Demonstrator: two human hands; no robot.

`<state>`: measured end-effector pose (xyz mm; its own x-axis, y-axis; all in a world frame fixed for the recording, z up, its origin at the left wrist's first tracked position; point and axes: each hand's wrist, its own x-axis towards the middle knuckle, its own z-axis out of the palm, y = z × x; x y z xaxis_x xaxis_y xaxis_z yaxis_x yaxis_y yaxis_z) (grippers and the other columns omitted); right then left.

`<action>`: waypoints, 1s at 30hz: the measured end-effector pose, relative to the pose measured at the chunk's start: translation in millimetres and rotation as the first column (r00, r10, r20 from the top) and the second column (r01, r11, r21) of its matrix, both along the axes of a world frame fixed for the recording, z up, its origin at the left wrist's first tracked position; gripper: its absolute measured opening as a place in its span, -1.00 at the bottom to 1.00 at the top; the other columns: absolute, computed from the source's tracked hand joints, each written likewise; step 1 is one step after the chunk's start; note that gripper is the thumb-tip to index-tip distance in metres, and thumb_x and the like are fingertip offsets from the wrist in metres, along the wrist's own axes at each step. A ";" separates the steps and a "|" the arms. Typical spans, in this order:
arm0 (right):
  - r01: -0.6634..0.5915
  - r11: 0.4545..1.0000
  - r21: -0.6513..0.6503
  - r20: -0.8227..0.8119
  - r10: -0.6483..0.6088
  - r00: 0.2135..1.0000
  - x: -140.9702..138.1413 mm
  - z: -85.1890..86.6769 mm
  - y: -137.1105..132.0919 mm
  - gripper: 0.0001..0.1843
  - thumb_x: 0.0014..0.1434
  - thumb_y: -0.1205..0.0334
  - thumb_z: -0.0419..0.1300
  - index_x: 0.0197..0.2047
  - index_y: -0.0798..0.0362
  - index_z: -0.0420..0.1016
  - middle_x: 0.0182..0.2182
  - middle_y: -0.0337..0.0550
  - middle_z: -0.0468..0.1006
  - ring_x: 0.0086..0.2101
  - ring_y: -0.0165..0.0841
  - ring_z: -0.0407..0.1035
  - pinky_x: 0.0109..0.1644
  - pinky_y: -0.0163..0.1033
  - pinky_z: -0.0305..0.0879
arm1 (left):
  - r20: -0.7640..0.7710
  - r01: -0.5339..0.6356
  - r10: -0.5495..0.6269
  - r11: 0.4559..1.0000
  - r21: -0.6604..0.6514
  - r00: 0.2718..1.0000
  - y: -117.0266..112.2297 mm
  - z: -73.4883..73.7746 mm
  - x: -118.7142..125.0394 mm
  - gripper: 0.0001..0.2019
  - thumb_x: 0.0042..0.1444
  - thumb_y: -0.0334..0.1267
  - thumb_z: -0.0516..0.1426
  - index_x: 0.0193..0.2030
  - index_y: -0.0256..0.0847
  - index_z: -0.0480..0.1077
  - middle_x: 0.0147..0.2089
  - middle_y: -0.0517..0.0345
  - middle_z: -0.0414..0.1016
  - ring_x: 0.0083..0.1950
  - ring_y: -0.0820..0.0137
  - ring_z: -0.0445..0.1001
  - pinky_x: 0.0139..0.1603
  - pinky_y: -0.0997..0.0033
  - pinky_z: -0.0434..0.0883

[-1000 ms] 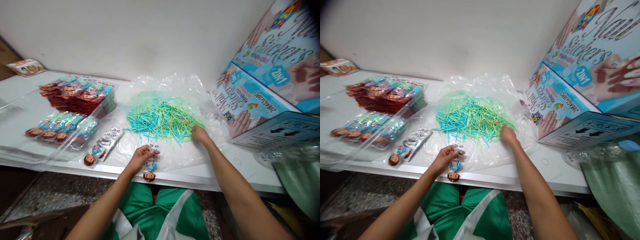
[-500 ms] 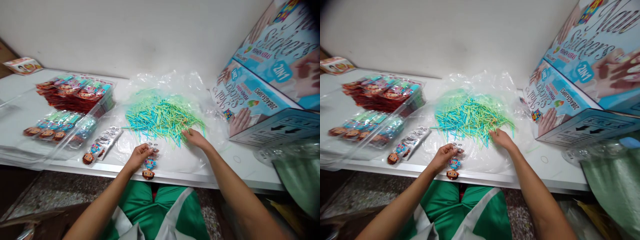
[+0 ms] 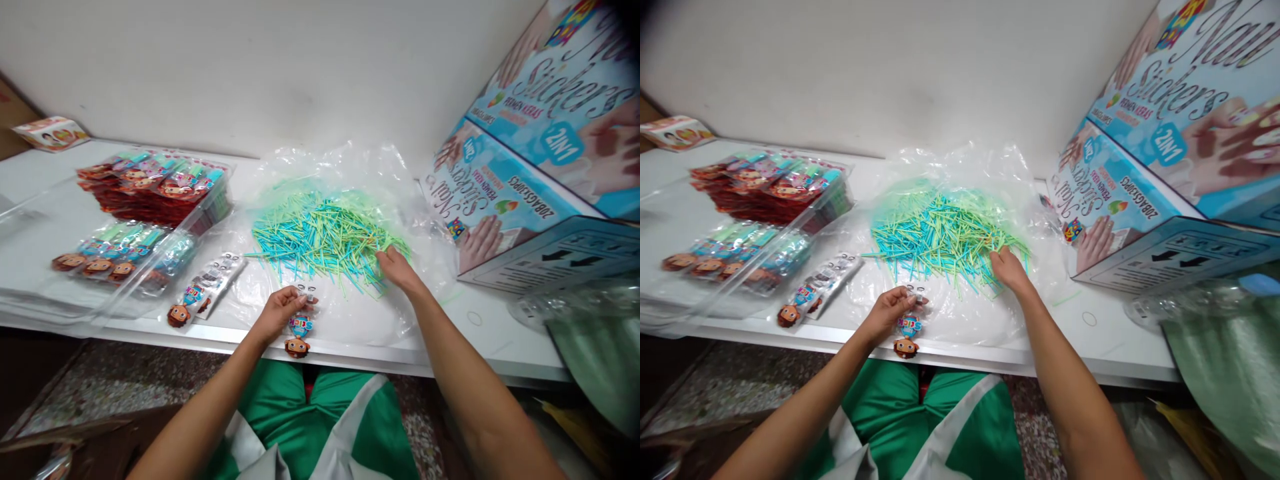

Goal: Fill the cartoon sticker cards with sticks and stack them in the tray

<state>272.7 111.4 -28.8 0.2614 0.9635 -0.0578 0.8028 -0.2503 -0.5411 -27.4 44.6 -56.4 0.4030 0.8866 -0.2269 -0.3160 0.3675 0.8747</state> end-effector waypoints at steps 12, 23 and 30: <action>-0.041 0.992 0.121 -0.704 0.115 0.701 -27.2 8.2 -12.0 -0.69 0.06 -0.06 0.06 -0.36 0.01 0.15 -0.49 -0.32 0.28 -0.58 -0.53 0.13 -0.45 -0.34 0.22 | -0.016 -0.006 0.006 1.000 -0.017 1.000 -0.4 3.4 1.3 -0.76 -0.09 -0.19 0.26 -0.42 -0.29 0.32 -0.24 -0.04 0.56 -0.31 0.37 0.52 -0.21 0.38 0.38; -0.152 0.913 0.379 -0.654 0.381 0.653 -79.8 -12.1 -52.1 -0.72 0.21 -0.02 -0.04 -0.18 0.00 0.23 -0.35 -0.21 0.36 -0.27 -0.39 0.29 -0.05 -0.21 0.20 | -0.006 -0.010 0.010 1.000 0.008 1.000 -0.6 0.7 0.2 -0.76 -0.07 -0.18 0.25 -0.40 -0.29 0.32 -0.23 -0.05 0.56 -0.31 0.36 0.52 -0.18 0.35 0.38; -0.250 0.922 0.295 -0.525 0.375 0.764 -90.0 -30.2 -73.2 -0.72 0.26 0.03 -0.11 -0.10 0.03 0.19 -0.34 -0.18 0.37 -0.28 -0.38 0.28 -0.09 -0.22 0.18 | 0.015 0.001 -0.002 0.999 0.045 1.000 -1.6 -0.7 -0.7 -0.81 -0.01 -0.24 0.21 -0.38 -0.30 0.31 -0.22 -0.05 0.56 -0.30 0.40 0.51 -0.17 0.39 0.37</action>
<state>182.7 38.2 -59.0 -0.0754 0.9920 0.1011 0.3540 0.1214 -0.9273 -28.1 43.0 -57.1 0.4072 0.8952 -0.1810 -0.3285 0.3285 0.8855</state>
